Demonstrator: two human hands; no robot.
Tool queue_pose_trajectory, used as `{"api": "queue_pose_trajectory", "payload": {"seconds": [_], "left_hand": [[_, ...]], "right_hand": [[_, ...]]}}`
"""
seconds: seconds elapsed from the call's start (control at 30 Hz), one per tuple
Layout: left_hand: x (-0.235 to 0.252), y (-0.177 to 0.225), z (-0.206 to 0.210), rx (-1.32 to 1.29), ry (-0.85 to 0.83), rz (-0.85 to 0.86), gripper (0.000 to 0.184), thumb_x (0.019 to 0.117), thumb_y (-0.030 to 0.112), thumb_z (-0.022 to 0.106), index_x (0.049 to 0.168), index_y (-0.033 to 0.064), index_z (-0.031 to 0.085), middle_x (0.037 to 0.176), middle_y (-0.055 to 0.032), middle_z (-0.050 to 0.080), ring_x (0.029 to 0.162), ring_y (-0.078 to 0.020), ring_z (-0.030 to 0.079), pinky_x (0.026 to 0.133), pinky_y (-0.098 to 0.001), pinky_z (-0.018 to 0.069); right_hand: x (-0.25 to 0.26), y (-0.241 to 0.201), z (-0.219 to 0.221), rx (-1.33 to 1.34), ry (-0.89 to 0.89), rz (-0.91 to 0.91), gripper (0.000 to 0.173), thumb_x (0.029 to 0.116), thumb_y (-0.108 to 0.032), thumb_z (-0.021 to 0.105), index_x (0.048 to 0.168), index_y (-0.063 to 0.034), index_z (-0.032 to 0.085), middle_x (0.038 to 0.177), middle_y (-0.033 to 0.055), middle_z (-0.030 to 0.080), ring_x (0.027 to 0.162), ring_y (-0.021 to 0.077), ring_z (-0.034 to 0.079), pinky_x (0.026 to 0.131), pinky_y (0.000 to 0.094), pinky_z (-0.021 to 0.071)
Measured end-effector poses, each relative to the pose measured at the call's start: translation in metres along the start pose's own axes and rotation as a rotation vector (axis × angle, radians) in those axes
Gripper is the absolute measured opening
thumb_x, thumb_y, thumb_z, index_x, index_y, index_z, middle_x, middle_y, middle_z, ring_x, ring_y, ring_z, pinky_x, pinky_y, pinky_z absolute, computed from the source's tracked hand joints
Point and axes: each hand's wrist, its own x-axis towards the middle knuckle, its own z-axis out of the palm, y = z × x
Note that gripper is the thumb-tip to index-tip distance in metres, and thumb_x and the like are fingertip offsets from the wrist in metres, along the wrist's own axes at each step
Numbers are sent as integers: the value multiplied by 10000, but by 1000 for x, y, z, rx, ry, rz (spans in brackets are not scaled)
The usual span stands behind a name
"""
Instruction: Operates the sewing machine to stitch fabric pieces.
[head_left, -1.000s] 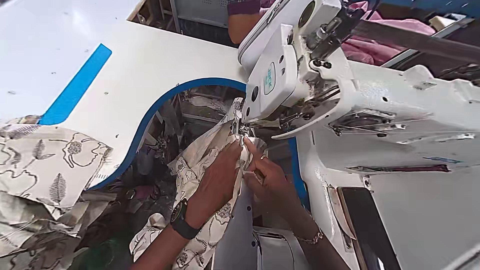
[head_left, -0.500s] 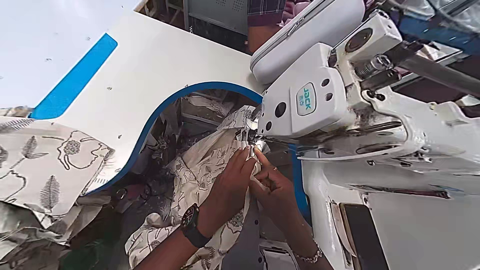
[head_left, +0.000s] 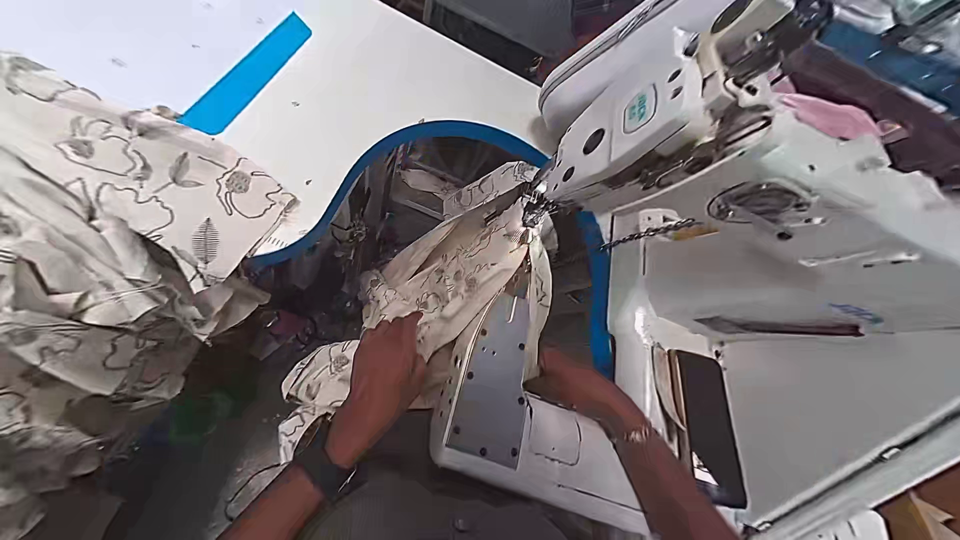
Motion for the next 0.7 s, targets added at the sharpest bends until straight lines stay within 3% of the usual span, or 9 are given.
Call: {"api": "queue_pose_trajectory", "payload": {"seconds": [0.1, 0.17, 0.23, 0.3, 0.37, 0.43, 0.53, 0.63, 0.7], "left_hand": [[8, -26, 36, 167, 330, 231, 780, 760, 407, 790, 1359, -43, 577, 1236, -265, 654, 1093, -461, 644, 865, -630, 495], [5, -41, 55, 158, 415, 199, 654, 813, 271, 738, 1346, -76, 586, 1171, -266, 679, 1032, -453, 671, 837, -608, 512], [15, -52, 38, -83, 324, -41, 652, 833, 135, 750, 1392, -112, 522, 1139, -250, 693, 1041, -431, 671, 913, -610, 520], [26, -55, 3, -291, 100, -177, 588, 859, 265, 805, 1317, -44, 605, 1005, -177, 717, 913, -337, 684, 858, -565, 525], [41, -56, -21, -335, -266, -143, 542, 833, 401, 823, 1202, 26, 688, 903, -95, 698, 821, -224, 646, 816, -482, 520], [60, -54, -30, -300, -450, -42, 484, 877, 380, 797, 1198, 36, 679, 837, -58, 686, 737, -169, 619, 776, -428, 512], [76, -42, -36, -372, -408, 21, 358, 938, 313, 729, 1171, 44, 685, 817, -17, 678, 711, -116, 619, 753, -370, 533], [65, -20, -35, -513, -319, 38, 164, 971, 197, 649, 880, 62, 670, 627, 53, 541, 552, -45, 486, 578, -276, 429], [50, 4, -38, -624, -247, 83, 185, 975, 183, 607, 806, 113, 636, 585, 113, 486, 509, 20, 452, 505, -185, 386]], "right_hand": [[44, -6, 2, -243, -169, -78, 366, 983, -242, 651, 1149, 85, 657, 1174, 315, 653, 1145, 493, 610, 949, 685, 443], [38, -21, 7, -234, -216, -80, 348, 1043, -196, 566, 1197, 110, 631, 1229, 342, 627, 1199, 509, 581, 985, 689, 414], [37, -23, -1, -184, -109, -86, 393, 1030, -267, 575, 1177, 91, 644, 1220, 330, 634, 1199, 500, 585, 976, 693, 423], [37, -23, -2, -137, -10, -67, 445, 984, -334, 619, 1168, 70, 652, 1198, 308, 646, 1173, 480, 601, 947, 682, 437], [34, -33, -3, -93, 41, -21, 500, 946, -329, 684, 1235, 74, 630, 1263, 301, 629, 1222, 462, 583, 992, 657, 434], [32, -44, -6, -46, 61, 4, 554, 913, -260, 740, 1312, 88, 578, 1334, 304, 588, 1278, 453, 545, 1048, 626, 410], [30, -41, -9, -52, 36, -110, 523, 924, -216, 725, 1314, 96, 572, 1302, 325, 596, 1245, 475, 559, 1020, 658, 413], [32, -33, -4, -112, 152, -228, 540, 898, -274, 731, 1289, 74, 599, 1276, 297, 621, 1227, 454, 577, 1012, 642, 419], [42, -37, 4, -171, 252, -251, 610, 886, -279, 743, 1361, 64, 573, 1373, 296, 578, 1314, 449, 520, 1089, 625, 361]]}}
